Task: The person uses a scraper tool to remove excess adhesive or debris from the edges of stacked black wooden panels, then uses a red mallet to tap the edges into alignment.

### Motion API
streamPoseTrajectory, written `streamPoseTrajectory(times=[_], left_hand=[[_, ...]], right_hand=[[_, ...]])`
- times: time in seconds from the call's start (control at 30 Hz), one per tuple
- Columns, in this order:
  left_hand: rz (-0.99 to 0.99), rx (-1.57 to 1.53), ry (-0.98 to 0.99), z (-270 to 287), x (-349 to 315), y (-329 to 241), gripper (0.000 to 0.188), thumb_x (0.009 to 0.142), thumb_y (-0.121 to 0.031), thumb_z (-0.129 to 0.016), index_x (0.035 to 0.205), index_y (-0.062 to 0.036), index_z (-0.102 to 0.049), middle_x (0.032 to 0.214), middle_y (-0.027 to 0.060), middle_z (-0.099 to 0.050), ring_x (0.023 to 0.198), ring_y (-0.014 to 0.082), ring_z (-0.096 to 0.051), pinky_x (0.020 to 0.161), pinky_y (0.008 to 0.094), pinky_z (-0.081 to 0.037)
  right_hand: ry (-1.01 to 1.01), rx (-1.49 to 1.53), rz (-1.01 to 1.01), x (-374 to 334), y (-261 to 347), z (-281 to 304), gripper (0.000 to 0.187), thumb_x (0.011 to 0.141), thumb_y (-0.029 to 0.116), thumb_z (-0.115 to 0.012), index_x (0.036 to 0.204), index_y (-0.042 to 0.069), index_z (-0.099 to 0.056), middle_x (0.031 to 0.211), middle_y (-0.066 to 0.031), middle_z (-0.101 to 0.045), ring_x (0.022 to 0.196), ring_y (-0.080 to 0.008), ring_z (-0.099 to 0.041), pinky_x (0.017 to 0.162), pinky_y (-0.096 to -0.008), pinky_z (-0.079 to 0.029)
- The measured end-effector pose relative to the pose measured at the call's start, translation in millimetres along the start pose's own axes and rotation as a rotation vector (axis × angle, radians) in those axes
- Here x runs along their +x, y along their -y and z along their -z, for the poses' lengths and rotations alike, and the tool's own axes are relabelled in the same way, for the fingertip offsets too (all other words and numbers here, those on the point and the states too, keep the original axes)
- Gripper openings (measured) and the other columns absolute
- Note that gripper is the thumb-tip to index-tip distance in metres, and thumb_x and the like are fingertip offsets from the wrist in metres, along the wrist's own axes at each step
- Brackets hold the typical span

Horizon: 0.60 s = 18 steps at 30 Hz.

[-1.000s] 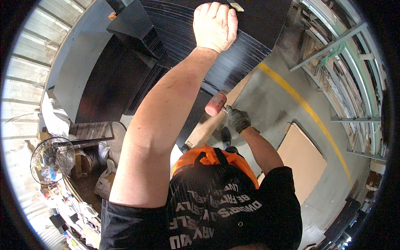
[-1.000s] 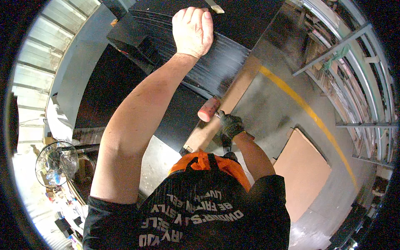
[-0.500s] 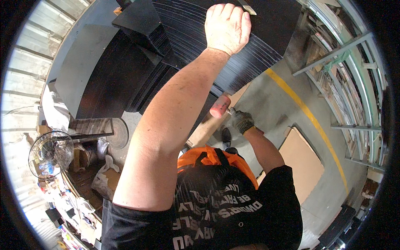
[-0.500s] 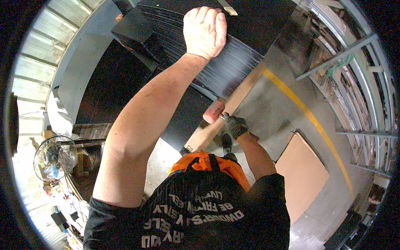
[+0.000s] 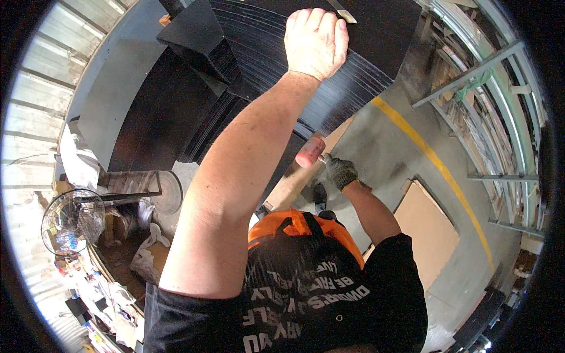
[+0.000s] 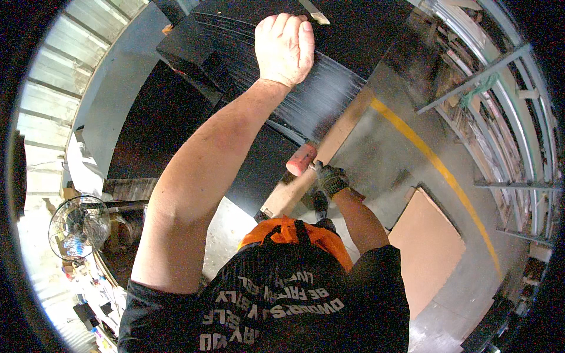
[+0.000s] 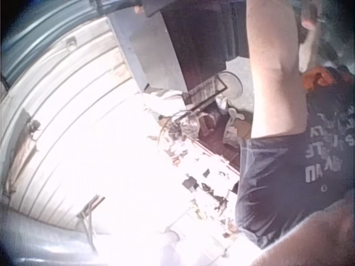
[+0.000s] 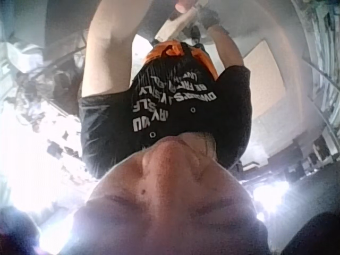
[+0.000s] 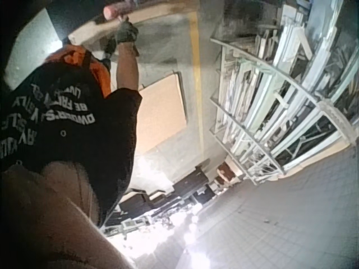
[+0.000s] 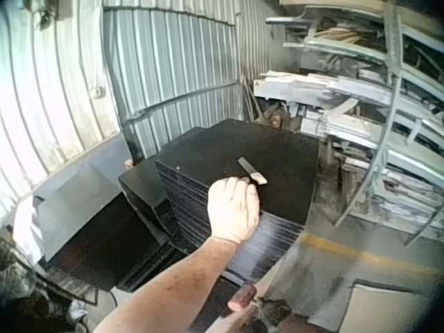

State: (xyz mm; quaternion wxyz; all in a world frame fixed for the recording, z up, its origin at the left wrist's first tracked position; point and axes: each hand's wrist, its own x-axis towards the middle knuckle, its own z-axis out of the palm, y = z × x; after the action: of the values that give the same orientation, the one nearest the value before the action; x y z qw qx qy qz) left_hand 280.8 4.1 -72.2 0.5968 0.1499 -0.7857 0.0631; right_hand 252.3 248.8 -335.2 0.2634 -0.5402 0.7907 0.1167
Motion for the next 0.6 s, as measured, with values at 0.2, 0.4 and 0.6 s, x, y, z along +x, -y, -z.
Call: streamPoseTrajectory(times=[0.2, 0.4, 0.6], left_hand=[[0.015, 0.008, -0.002, -4.6, -2.0, 1.8, 0.016, 0.087, -0.021, -0.057, 0.082, -0.0069, -0.063, 0.08, 0.0093, -0.057, 0.083, 0.0277, -0.055, 0.085, 0.0409, -0.042], [-0.003, 0.022, 0.06, -2.2, -1.2, 4.1, 0.022, 0.094, -0.019, -0.045, 0.089, -0.0056, -0.062, 0.08, 0.0094, -0.058, 0.078, 0.0297, -0.055, 0.076, 0.0415, -0.041], [-0.026, 0.032, 0.086, -3.3, 3.3, 1.1, 0.027, 0.096, -0.021, -0.041, 0.092, -0.0078, -0.063, 0.084, 0.0094, -0.06, 0.081, 0.0299, -0.056, 0.077, 0.0412, -0.042]], right_hand=[[-0.146, 0.111, 0.027, 11.8, -8.9, -29.2, 0.029, 0.091, 0.025, -0.05, 0.115, 0.008, -0.046, 0.09, -0.0212, -0.068, 0.084, -0.0373, -0.068, 0.068, -0.0485, -0.053], [-0.288, 0.462, -0.049, -25.0, -23.4, -52.7, 0.036, 0.089, 0.027, -0.053, 0.121, 0.01, -0.051, 0.088, -0.019, -0.067, 0.081, -0.0379, -0.065, 0.071, -0.0493, -0.05], [-0.509, 0.985, 0.067, 8.5, -67.6, -132.2, 0.015, 0.089, 0.029, -0.06, 0.092, 0.014, -0.058, 0.063, -0.0038, -0.053, 0.052, -0.0185, -0.052, 0.049, -0.0334, -0.045]])
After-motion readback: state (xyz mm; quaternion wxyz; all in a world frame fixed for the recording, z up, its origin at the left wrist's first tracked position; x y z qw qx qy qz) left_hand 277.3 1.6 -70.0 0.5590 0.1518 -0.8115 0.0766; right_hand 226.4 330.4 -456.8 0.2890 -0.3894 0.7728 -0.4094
